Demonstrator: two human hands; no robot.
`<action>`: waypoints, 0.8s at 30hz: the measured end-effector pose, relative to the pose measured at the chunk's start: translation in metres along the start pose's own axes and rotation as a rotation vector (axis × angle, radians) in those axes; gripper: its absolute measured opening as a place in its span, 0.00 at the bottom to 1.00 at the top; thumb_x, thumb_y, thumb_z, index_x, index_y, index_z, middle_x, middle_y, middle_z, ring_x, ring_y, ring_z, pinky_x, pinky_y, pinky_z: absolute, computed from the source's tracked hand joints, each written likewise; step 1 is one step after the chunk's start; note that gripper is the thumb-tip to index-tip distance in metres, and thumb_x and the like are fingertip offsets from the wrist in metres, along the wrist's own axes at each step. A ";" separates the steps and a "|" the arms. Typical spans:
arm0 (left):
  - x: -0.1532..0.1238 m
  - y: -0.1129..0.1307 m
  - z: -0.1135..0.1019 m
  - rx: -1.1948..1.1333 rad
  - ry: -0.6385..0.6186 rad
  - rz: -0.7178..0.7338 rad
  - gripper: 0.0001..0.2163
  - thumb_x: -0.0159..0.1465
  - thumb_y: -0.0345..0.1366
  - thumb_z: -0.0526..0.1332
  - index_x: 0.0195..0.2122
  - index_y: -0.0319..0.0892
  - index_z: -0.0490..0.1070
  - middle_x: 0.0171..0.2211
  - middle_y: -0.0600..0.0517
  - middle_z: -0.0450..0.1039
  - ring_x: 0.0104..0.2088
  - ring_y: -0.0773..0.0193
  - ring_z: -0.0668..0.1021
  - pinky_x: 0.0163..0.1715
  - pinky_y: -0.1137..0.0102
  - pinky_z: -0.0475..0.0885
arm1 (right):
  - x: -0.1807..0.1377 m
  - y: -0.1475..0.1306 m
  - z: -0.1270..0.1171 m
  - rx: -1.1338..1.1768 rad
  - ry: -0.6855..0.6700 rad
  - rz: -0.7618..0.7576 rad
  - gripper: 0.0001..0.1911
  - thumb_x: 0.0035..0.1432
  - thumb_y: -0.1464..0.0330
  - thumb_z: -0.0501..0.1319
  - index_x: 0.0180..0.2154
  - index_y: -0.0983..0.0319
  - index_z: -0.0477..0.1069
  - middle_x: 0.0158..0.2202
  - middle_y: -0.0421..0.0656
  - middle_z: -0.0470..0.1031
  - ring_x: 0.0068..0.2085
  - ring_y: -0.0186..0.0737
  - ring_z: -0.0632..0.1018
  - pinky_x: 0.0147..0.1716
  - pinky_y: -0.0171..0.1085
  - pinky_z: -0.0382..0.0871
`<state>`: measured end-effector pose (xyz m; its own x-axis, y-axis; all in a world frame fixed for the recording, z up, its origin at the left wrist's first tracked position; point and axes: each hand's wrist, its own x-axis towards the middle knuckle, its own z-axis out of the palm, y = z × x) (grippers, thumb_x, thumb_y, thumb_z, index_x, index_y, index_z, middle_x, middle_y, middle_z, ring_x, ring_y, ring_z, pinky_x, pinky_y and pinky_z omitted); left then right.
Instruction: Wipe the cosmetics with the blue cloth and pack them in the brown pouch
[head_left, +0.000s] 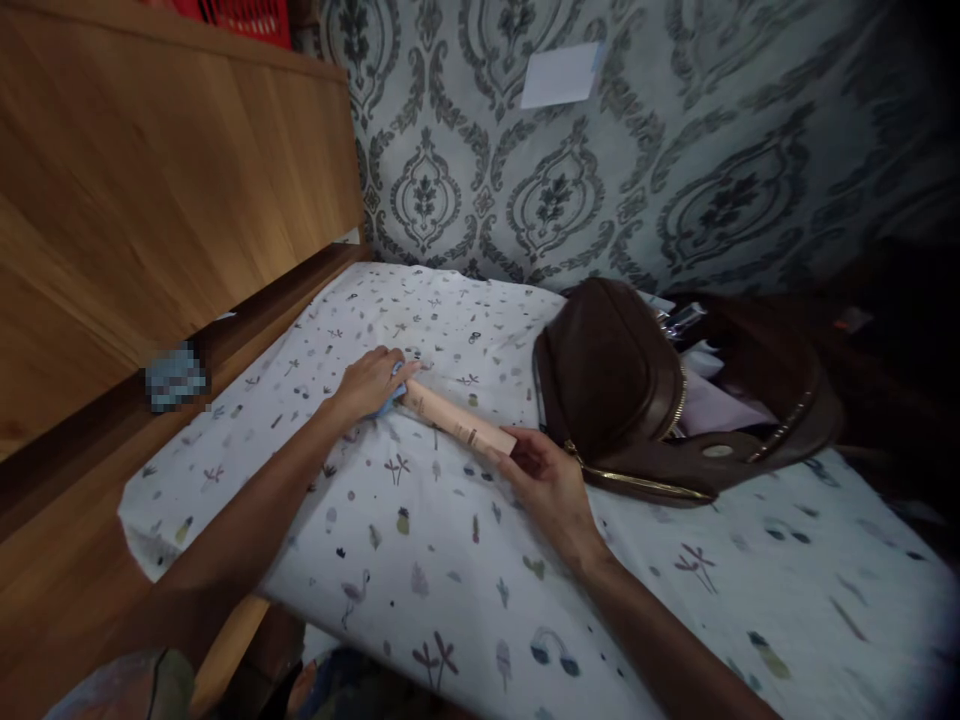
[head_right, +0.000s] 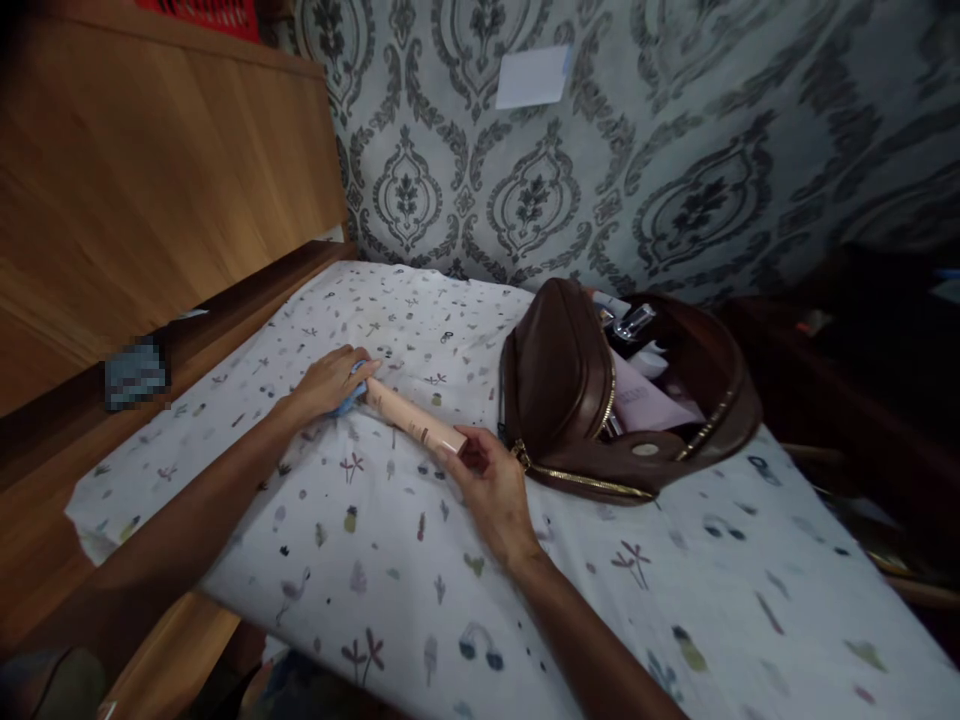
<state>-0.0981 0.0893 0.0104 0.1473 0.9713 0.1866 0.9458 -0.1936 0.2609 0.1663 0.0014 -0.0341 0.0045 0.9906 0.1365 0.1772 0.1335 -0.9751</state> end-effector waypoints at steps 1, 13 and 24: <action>0.000 -0.002 -0.004 0.008 -0.010 -0.013 0.22 0.71 0.52 0.45 0.40 0.44 0.73 0.40 0.46 0.77 0.43 0.53 0.78 0.41 0.66 0.69 | 0.000 0.000 -0.001 0.005 -0.007 -0.011 0.28 0.47 0.46 0.68 0.40 0.61 0.75 0.31 0.43 0.75 0.33 0.41 0.75 0.36 0.40 0.71; -0.034 0.090 -0.027 -0.194 0.394 0.417 0.14 0.75 0.40 0.45 0.42 0.42 0.68 0.39 0.49 0.74 0.37 0.63 0.76 0.38 0.70 0.70 | -0.002 -0.004 -0.002 0.082 -0.096 -0.064 0.19 0.50 0.56 0.68 0.41 0.60 0.70 0.29 0.40 0.76 0.29 0.38 0.77 0.28 0.35 0.71; -0.046 0.043 0.009 0.177 0.083 0.511 0.16 0.74 0.43 0.45 0.44 0.42 0.69 0.38 0.48 0.71 0.39 0.59 0.76 0.41 0.65 0.71 | -0.005 -0.006 -0.001 0.024 -0.106 -0.069 0.16 0.48 0.60 0.69 0.38 0.59 0.73 0.33 0.43 0.78 0.32 0.41 0.78 0.34 0.39 0.73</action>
<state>-0.0616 0.0379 0.0048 0.5846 0.7438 0.3239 0.7949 -0.6051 -0.0453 0.1665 -0.0046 -0.0291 -0.1116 0.9763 0.1855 0.1496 0.2011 -0.9681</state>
